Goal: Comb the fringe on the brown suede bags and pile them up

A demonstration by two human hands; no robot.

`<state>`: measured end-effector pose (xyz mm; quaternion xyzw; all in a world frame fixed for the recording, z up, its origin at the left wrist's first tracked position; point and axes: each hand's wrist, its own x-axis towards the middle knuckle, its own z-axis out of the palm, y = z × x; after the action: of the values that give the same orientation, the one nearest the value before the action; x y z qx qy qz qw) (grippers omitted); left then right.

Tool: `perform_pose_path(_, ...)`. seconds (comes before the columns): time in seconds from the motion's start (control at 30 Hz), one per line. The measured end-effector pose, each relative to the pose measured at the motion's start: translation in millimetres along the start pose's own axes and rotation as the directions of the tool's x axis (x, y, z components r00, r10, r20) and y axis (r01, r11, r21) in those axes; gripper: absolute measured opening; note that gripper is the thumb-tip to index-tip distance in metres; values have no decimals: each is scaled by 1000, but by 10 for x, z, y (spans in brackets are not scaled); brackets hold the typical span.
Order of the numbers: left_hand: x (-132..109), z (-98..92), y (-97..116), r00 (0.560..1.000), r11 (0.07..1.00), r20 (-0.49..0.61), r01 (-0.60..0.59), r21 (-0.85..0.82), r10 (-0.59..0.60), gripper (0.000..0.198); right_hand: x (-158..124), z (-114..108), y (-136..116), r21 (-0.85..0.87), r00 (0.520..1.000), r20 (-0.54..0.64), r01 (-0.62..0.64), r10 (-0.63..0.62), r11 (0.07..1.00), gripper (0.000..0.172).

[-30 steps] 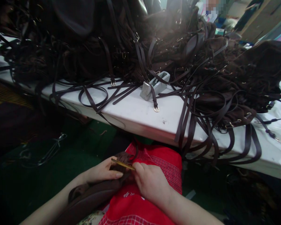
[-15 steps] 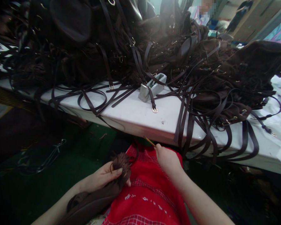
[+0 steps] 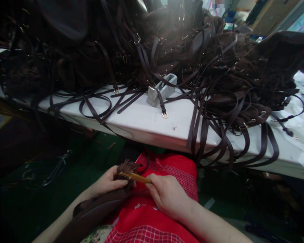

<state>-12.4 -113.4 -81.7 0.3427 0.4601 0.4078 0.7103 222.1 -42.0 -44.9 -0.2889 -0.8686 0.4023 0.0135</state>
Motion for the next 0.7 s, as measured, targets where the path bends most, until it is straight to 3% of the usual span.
perform_pose_path(0.23, 3, -26, 7, 999, 999, 44, 5, -36, -3, 32, 65, 80, 30, -188, 999, -8, 40, -42, 981, 25)
perform_pose_path(0.57, -50, -30, -67, 994, 953, 112, 53, -299, -21, 31, 293, 221, -63, -119, 1000, -1, 14, -14, 993, 25)
perform_pose_path(0.7, -69, 3, -60, 993, 947, 116, 43, -318, -6, 26, 358, 246, -95, -188, 1000, 11, -17, 19, 982, 25)
